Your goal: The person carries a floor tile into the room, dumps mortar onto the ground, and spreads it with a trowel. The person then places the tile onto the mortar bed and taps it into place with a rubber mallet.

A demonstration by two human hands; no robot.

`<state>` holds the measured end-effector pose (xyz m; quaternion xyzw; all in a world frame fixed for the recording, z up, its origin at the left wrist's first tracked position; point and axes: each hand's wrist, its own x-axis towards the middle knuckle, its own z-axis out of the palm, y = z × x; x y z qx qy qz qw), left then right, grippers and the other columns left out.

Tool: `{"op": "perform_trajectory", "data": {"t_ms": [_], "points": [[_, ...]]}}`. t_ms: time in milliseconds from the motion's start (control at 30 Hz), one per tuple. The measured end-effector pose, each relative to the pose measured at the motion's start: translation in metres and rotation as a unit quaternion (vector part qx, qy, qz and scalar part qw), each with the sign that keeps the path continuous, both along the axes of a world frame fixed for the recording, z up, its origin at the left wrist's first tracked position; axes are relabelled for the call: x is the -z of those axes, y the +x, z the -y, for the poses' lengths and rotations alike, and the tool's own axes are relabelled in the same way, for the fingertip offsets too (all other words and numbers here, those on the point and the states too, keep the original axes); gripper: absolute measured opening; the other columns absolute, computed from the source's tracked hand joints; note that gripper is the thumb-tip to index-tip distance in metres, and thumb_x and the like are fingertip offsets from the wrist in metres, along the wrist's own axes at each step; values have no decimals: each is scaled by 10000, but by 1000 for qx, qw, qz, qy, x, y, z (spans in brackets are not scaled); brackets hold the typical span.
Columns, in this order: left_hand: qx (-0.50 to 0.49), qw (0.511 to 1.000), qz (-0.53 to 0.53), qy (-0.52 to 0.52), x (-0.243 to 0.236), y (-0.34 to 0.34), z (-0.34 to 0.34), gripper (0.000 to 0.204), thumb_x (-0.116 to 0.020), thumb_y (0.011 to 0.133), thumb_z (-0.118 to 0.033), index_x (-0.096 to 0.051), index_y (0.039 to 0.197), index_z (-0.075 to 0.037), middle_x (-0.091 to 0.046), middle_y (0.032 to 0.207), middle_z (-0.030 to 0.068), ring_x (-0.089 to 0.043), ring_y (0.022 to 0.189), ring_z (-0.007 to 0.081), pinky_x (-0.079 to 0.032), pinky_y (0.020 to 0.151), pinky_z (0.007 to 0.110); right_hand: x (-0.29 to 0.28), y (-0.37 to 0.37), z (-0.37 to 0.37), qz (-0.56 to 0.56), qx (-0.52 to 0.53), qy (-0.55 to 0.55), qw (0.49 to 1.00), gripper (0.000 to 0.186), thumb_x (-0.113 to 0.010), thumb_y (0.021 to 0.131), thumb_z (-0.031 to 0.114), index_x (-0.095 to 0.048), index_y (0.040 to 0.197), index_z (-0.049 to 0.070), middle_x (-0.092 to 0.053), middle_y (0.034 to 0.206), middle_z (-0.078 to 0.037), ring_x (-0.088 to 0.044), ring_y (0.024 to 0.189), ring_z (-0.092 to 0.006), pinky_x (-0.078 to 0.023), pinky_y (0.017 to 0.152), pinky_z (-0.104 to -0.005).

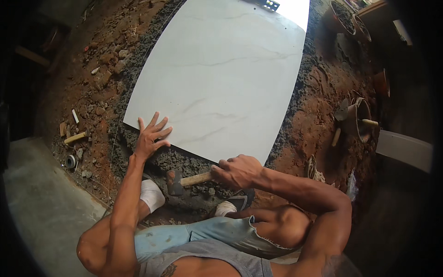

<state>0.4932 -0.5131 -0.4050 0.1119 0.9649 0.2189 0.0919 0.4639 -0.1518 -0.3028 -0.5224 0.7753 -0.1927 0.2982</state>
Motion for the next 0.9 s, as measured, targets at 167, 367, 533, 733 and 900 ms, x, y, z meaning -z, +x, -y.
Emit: {"op": "perform_trajectory", "data": {"t_ms": [167, 367, 533, 733, 900], "points": [[8, 1000, 28, 9, -11, -25, -20, 532, -713, 722, -499, -697, 1184, -238, -523, 1427, -13, -277, 1453, 260, 17, 1133, 706, -6, -20, -21, 62, 118, 80, 988, 336, -515, 970, 372, -499, 1108, 66, -628, 837, -194, -641, 736, -393, -512, 604, -485], [1, 994, -96, 51, -4, -122, -103, 641, -631, 908, -317, -408, 1431, -20, -338, 1530, 183, -235, 1451, 368, -71, 1135, 671, -9, -69, 0, 75, 359, -48, 929, 282, -457, 1020, 287, -455, 1025, 5, -565, 625, -201, -573, 609, -440, -420, 570, -530], [-64, 988, -140, -22, 36, -180, -175, 740, -471, 972, -443, -276, 1467, 71, -219, 1569, 209, -129, 1481, 349, -92, 1199, 518, 43, -142, -13, -11, 468, -99, 878, 281, -462, 1024, 253, -390, 947, -7, -550, 592, -220, -549, 540, -432, -408, 506, -513], [-73, 985, -133, -80, 34, -180, -180, 758, -480, 960, -426, -225, 1474, 70, -191, 1571, 214, -110, 1484, 346, -122, 1203, 489, 58, -167, -21, 16, 491, -93, 866, 279, -447, 1028, 245, -389, 947, -16, -544, 584, -242, -532, 523, -451, -388, 507, -523], [-74, 986, -129, -72, 31, -181, -181, 762, -496, 952, -420, -237, 1471, 74, -193, 1568, 220, -128, 1476, 356, -125, 1202, 487, 80, -180, -16, -10, 474, -100, 875, 291, -469, 1019, 251, -395, 927, -15, -552, 601, -258, -539, 545, -469, -395, 515, -541]]}}
